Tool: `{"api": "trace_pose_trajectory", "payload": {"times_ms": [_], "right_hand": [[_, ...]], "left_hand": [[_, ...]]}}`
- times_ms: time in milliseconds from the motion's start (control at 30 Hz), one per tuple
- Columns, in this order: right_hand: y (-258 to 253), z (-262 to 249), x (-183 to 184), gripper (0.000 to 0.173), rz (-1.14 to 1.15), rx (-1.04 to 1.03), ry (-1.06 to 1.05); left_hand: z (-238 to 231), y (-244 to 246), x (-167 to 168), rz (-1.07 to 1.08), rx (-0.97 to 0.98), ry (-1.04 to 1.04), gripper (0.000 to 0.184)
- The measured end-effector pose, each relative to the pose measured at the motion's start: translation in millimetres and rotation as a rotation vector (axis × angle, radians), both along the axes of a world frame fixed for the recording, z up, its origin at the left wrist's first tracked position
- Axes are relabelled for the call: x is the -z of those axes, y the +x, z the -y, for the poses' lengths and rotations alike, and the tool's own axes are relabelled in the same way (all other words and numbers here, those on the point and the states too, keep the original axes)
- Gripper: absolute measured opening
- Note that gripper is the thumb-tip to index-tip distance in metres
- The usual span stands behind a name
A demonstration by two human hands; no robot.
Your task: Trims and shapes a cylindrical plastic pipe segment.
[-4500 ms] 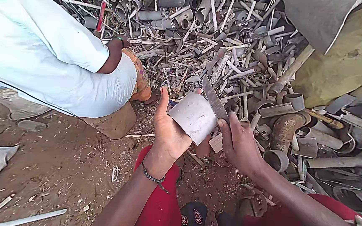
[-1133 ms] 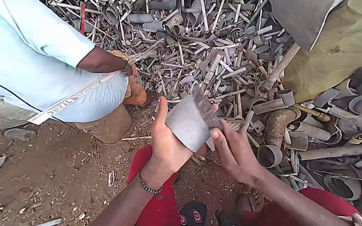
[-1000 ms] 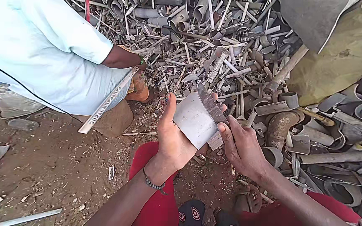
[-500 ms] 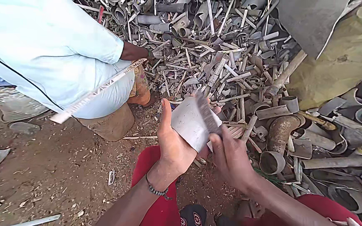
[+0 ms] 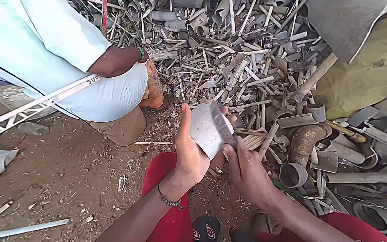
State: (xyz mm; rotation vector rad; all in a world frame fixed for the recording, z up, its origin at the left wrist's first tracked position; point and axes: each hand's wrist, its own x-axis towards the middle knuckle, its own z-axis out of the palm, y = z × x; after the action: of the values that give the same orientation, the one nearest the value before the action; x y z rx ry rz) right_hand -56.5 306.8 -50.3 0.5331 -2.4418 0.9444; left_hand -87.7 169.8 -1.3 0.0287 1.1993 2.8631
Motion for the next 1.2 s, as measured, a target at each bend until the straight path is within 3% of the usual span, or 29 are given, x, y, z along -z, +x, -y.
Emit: {"api": "trace_pose_trajectory", "payload": {"times_ms": [100, 200, 367, 533, 633, 833, 1000, 1200], "right_hand": [[10.4, 3.9, -0.1, 0.039, 0.009, -0.11, 0.063], [0.4, -5.8, -11.7, 0.041, 0.008, -0.034, 0.012], [-9.9, -17.8, -22.8, 0.04, 0.009, 0.058, -0.046], [-6.5, -7.7, -13.5, 0.041, 0.07, 0.078, -0.102], [2.7, 6.2, -1.9, 0.043, 0.144, 0.037, -0.172], [17.0, 11.5, -6.1, 0.038, 0.177, -0.08, -0.102], [-5.9, -11.6, -21.9, 0.044, 0.149, 0.008, -0.092], [14.9, 6.5, -8.3, 0.039, 0.163, -0.044, -0.069]], "left_hand": [[2.2, -2.7, -0.7, -0.033, 0.0, -0.011, 0.074], [3.6, 0.2, -0.6, -0.043, 0.068, -0.048, 0.075], [-2.9, 7.3, -5.1, 0.019, -0.007, -0.149, 0.062], [-9.1, 8.5, 3.3, -0.064, -0.034, -0.264, 0.059], [-14.7, 10.4, 6.7, -0.001, 0.02, -0.283, 0.056], [-16.0, 6.9, 11.3, 0.0, -0.009, -0.275, 0.058], [-16.3, 10.4, 3.0, 0.003, 0.003, -0.258, 0.06], [-17.0, 5.4, 13.9, -0.086, 0.01, -0.295, 0.06]]}}
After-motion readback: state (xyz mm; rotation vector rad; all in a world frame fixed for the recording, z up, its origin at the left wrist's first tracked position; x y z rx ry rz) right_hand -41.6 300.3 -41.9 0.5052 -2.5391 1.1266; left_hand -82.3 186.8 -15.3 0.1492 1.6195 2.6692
